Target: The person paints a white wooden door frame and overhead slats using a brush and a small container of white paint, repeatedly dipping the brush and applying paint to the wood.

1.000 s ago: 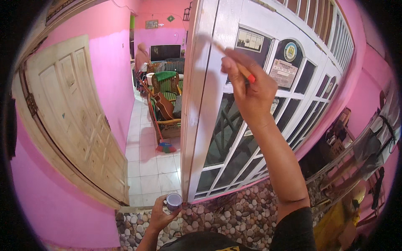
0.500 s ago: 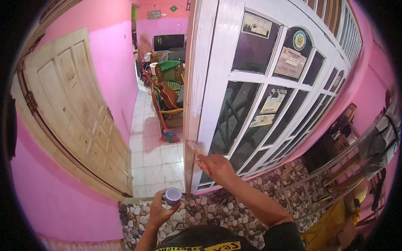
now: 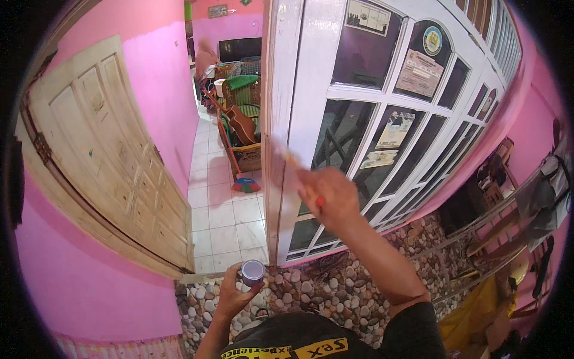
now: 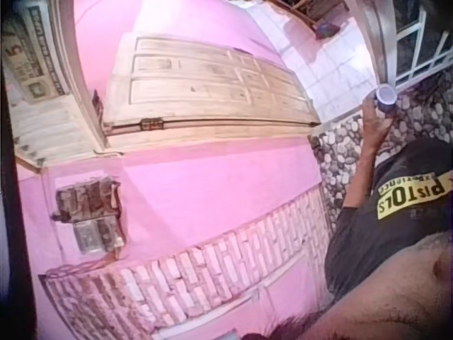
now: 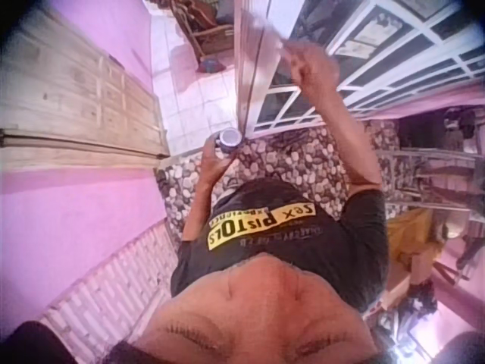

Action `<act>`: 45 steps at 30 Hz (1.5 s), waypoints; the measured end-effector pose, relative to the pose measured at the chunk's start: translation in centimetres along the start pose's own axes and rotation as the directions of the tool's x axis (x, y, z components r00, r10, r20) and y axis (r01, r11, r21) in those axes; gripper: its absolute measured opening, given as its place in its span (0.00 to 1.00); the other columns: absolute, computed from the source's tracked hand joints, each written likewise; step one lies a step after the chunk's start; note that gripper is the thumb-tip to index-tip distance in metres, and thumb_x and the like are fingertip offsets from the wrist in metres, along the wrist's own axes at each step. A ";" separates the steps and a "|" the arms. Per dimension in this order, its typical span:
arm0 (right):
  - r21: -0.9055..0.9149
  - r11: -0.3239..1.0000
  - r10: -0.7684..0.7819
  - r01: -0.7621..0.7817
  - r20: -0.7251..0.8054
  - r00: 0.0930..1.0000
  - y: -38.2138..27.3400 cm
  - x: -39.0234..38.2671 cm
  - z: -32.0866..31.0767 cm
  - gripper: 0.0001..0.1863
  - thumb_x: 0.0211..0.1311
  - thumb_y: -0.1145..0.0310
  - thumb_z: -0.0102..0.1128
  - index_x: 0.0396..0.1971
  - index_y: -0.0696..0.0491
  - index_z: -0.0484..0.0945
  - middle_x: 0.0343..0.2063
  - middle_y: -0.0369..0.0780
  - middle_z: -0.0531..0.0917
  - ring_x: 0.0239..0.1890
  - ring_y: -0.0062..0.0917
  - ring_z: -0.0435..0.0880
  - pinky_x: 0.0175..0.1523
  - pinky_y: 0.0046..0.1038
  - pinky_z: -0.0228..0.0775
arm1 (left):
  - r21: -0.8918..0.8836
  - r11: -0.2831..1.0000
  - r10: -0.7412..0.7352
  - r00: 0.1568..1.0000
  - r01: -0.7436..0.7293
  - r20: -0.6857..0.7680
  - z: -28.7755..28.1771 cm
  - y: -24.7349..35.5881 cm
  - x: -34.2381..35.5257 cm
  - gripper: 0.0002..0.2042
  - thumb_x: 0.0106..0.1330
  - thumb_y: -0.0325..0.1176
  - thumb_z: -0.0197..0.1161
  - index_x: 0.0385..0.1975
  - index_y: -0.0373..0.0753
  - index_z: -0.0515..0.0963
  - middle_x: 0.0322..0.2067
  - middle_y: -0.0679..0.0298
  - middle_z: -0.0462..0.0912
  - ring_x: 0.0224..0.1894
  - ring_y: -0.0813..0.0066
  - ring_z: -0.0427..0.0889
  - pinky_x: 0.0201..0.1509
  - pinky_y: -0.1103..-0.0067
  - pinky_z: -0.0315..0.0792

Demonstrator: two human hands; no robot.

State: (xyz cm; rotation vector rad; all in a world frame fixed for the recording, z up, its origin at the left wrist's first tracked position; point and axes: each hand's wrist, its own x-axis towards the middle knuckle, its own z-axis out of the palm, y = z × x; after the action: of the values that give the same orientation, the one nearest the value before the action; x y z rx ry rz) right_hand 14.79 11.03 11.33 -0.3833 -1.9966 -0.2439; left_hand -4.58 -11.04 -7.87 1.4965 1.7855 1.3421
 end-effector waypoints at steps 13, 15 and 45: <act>-0.015 0.995 0.100 -0.100 -0.035 0.994 0.9 4.3 -0.2 0.12 0.58 0.70 0.72 0.42 0.53 0.84 0.28 0.43 0.85 0.29 0.37 0.85 0.34 0.34 0.77 | 0.034 0.998 0.054 0.998 -0.054 0.018 0.3 -0.8 0.6 0.33 0.51 0.39 0.82 0.56 0.37 0.73 0.48 0.57 0.79 0.47 0.64 0.80 0.50 0.72 0.74; -0.001 0.988 0.152 -0.153 -0.144 0.978 0.8 4.3 -0.6 0.12 0.58 0.69 0.72 0.42 0.52 0.84 0.27 0.42 0.85 0.28 0.36 0.85 0.33 0.33 0.77 | 0.034 0.998 0.051 0.998 -0.052 0.024 0.5 -0.8 0.4 0.33 0.51 0.39 0.81 0.56 0.37 0.73 0.48 0.58 0.79 0.47 0.64 0.80 0.51 0.73 0.74; -0.188 0.934 -0.305 0.304 0.023 0.952 1.9 8.1 -3.6 0.15 0.58 0.73 0.71 0.45 0.55 0.81 0.34 0.42 0.85 0.30 0.36 0.84 0.35 0.35 0.78 | 0.006 0.998 0.058 0.997 -0.058 0.046 0.9 1.0 0.8 0.34 0.51 0.42 0.82 0.56 0.35 0.73 0.49 0.56 0.78 0.50 0.63 0.79 0.55 0.70 0.73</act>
State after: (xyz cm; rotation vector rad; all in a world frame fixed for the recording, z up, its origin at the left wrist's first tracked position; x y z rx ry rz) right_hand 15.21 12.86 20.25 -0.1885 -2.0276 -0.6345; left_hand -3.66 -10.02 -7.23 1.5813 1.7338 1.3194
